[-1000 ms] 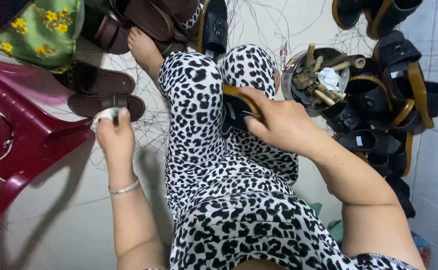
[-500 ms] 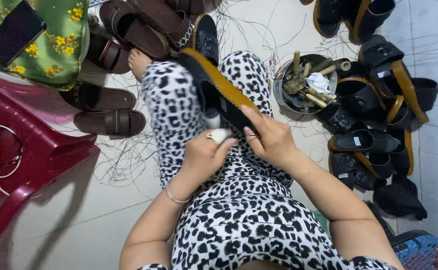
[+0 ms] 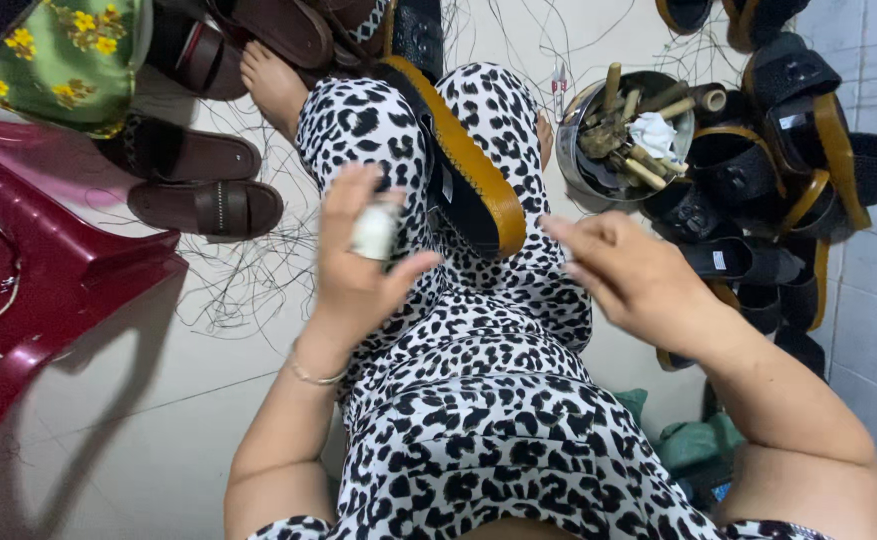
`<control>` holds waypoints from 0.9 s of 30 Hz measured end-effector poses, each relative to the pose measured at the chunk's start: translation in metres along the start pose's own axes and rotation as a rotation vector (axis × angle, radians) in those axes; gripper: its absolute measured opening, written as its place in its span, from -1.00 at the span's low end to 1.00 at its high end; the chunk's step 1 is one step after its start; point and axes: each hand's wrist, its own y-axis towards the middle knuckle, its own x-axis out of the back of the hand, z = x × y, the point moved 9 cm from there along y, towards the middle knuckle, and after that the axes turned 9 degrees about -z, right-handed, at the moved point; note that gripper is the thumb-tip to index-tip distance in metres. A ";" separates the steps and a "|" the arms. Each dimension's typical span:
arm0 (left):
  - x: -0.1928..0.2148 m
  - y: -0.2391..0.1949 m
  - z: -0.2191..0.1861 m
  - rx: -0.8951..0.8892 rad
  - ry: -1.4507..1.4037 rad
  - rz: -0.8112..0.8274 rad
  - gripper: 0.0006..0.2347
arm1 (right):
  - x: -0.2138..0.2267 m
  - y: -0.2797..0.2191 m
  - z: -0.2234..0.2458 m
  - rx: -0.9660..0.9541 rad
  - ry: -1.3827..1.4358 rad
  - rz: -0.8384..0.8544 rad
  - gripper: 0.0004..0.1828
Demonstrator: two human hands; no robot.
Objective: The person sits on the floor and sews a brown leather sandal using a needle and thread. They hold the sandal on their lap and repeatedly pass the needle through the sole and upper, pulling the thread tight to secure the stitching.
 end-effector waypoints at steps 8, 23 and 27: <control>-0.063 -0.006 -0.018 -0.371 0.240 0.264 -0.17 | 0.004 0.005 0.035 0.160 -0.251 -0.071 -0.62; -0.093 -0.019 -0.008 -0.416 0.363 0.390 -0.10 | -0.008 -0.002 0.047 0.377 -0.839 0.227 -0.15; -0.095 -0.024 -0.001 -0.384 0.327 0.364 -0.14 | -0.008 0.007 0.052 0.373 -0.843 0.181 -0.15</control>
